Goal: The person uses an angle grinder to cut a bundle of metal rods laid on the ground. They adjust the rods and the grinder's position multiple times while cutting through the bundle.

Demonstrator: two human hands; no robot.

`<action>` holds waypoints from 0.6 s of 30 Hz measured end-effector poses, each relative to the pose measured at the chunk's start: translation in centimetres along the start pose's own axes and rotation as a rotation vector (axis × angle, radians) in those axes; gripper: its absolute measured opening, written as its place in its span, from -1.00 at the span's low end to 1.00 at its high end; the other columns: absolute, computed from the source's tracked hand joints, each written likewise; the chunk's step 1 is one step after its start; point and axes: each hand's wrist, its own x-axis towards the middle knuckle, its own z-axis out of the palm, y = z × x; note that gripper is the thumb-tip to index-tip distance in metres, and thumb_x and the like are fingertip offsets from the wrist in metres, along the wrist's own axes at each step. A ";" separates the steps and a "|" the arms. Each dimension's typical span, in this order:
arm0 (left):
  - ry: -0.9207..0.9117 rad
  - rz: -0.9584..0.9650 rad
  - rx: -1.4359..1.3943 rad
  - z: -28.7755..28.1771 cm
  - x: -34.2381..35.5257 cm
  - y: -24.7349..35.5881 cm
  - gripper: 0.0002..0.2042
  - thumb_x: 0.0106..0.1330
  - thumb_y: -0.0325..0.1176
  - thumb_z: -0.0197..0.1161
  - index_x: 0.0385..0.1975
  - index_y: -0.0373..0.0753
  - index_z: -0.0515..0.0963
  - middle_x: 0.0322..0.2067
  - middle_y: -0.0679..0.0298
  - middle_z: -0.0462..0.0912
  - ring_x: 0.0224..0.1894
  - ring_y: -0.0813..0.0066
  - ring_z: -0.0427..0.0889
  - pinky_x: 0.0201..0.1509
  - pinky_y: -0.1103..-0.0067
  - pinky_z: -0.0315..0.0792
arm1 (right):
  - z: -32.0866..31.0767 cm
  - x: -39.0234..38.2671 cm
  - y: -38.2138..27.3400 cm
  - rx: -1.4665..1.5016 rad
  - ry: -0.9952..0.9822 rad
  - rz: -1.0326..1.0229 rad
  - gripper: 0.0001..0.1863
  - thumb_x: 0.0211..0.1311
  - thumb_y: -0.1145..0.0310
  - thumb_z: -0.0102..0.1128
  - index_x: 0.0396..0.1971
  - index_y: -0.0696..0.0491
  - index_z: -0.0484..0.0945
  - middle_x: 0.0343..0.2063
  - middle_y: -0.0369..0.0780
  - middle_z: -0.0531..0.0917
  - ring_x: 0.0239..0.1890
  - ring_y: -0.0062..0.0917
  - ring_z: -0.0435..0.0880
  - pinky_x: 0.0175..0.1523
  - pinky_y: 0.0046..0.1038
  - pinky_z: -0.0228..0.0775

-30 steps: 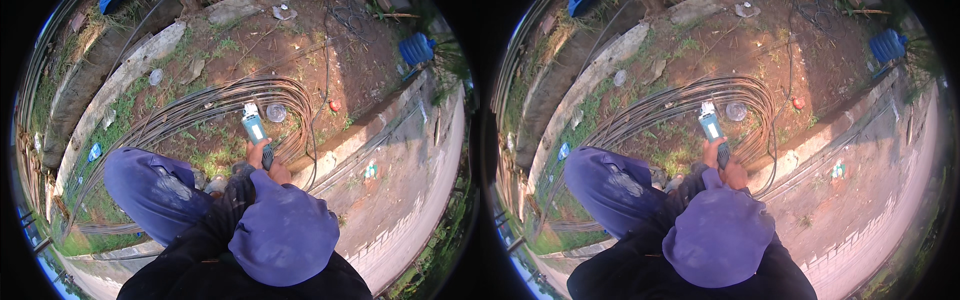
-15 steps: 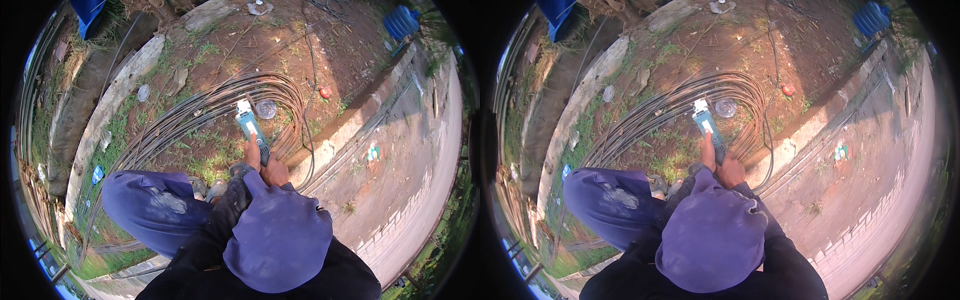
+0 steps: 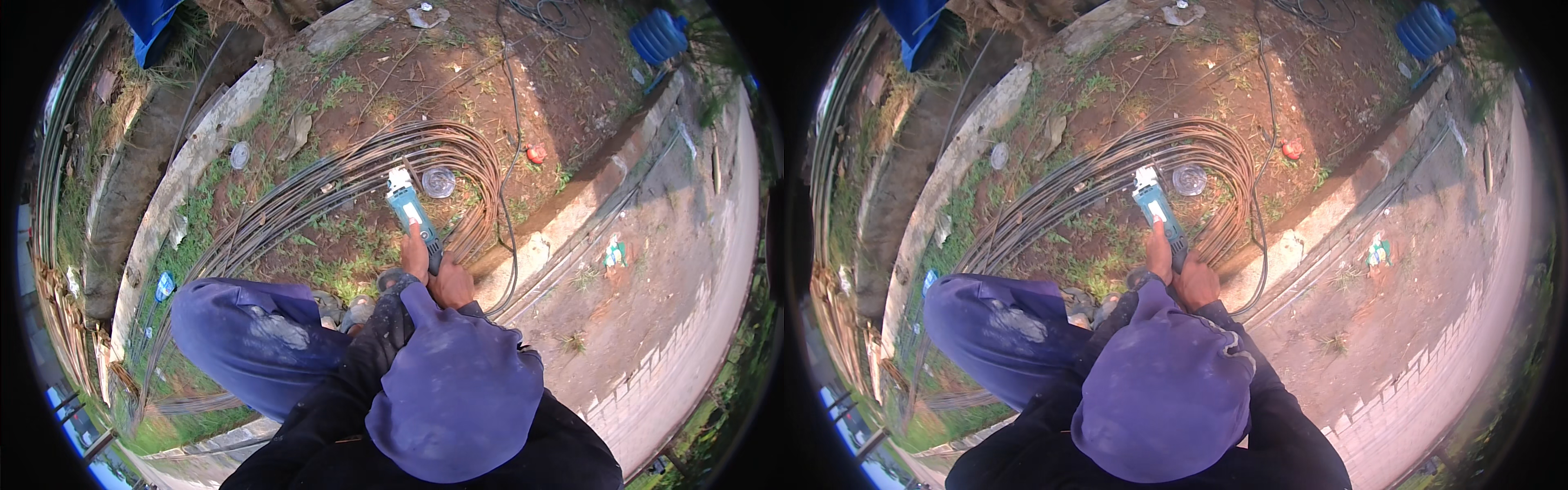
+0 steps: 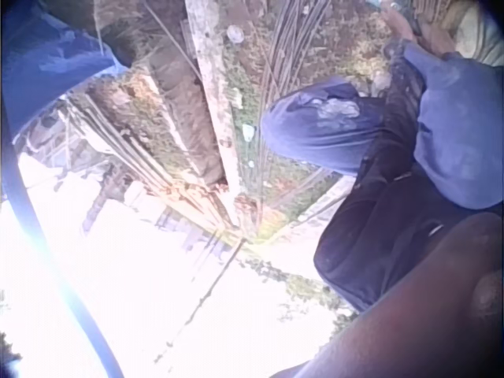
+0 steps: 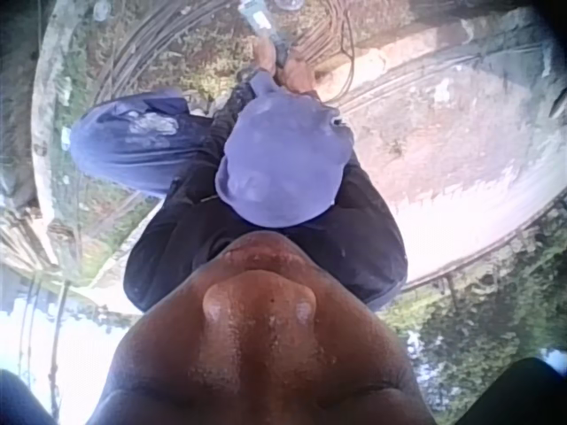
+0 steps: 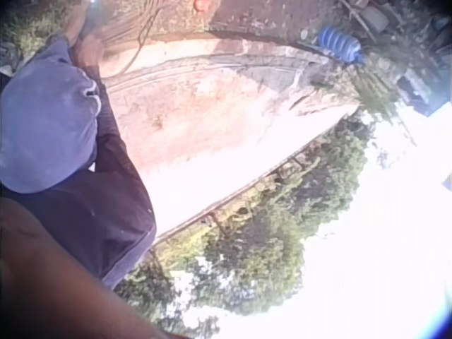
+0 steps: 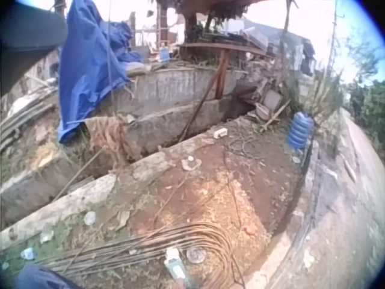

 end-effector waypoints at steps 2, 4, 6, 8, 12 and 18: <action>0.016 0.028 -0.002 -0.1 0.3 -0.2 -0.30 0.40 0.22 -0.10 -0.04 -0.48 0.47 -0.23 0.05 0.62 -0.22 0.28 0.61 -0.11 0.41 0.42 | 0.0 0.0 -0.1 0.010 0.006 -0.006 -0.37 0.14 -0.05 0.22 -0.16 0.27 0.30 -0.45 0.22 0.64 -0.29 0.11 0.66 -0.14 0.01 0.48; -0.001 0.023 -0.031 0.1 0.0 -0.1 -0.32 0.41 0.20 -0.09 -0.05 -0.48 0.47 -0.26 0.07 0.61 -0.25 0.30 0.61 -0.14 0.43 0.43 | 0.2 0.0 0.1 0.016 0.009 -0.006 -0.37 0.14 -0.04 0.22 -0.15 0.26 0.29 -0.46 0.22 0.64 -0.30 0.11 0.66 -0.14 0.01 0.48; -0.049 -0.012 -0.085 0.7 -1.6 1.6 -0.34 0.41 0.18 -0.09 -0.07 -0.47 0.47 -0.29 0.10 0.61 -0.28 0.33 0.61 -0.16 0.45 0.43 | 0.3 0.2 0.6 0.020 0.009 -0.001 -0.38 0.14 -0.03 0.23 -0.16 0.25 0.29 -0.46 0.21 0.64 -0.30 0.12 0.66 -0.14 0.01 0.48; -0.035 0.001 -0.077 0.7 -1.9 2.1 -0.36 0.42 0.17 -0.08 -0.09 -0.46 0.47 -0.31 0.12 0.60 -0.30 0.36 0.60 -0.18 0.46 0.43 | 0.4 0.2 0.6 0.023 0.013 -0.010 -0.39 0.13 -0.02 0.24 -0.16 0.25 0.29 -0.47 0.21 0.64 -0.31 0.12 0.66 -0.14 0.01 0.48; -0.048 -0.003 -0.129 0.7 -2.6 2.8 -0.38 0.42 0.17 -0.07 -0.11 -0.44 0.48 -0.33 0.15 0.59 -0.33 0.40 0.59 -0.20 0.48 0.44 | 0.7 0.3 0.8 0.023 0.010 -0.020 -0.40 0.13 0.00 0.25 -0.17 0.25 0.29 -0.48 0.20 0.64 -0.32 0.13 0.65 -0.15 0.01 0.48; -0.030 0.011 -0.121 0.4 -1.6 2.2 -0.39 0.42 0.16 -0.06 -0.13 -0.43 0.50 -0.34 0.17 0.60 -0.33 0.41 0.59 -0.21 0.49 0.43 | 0.4 0.3 0.2 0.032 0.029 -0.031 -0.42 0.12 0.05 0.27 -0.18 0.27 0.29 -0.48 0.21 0.63 -0.31 0.12 0.65 -0.15 0.01 0.48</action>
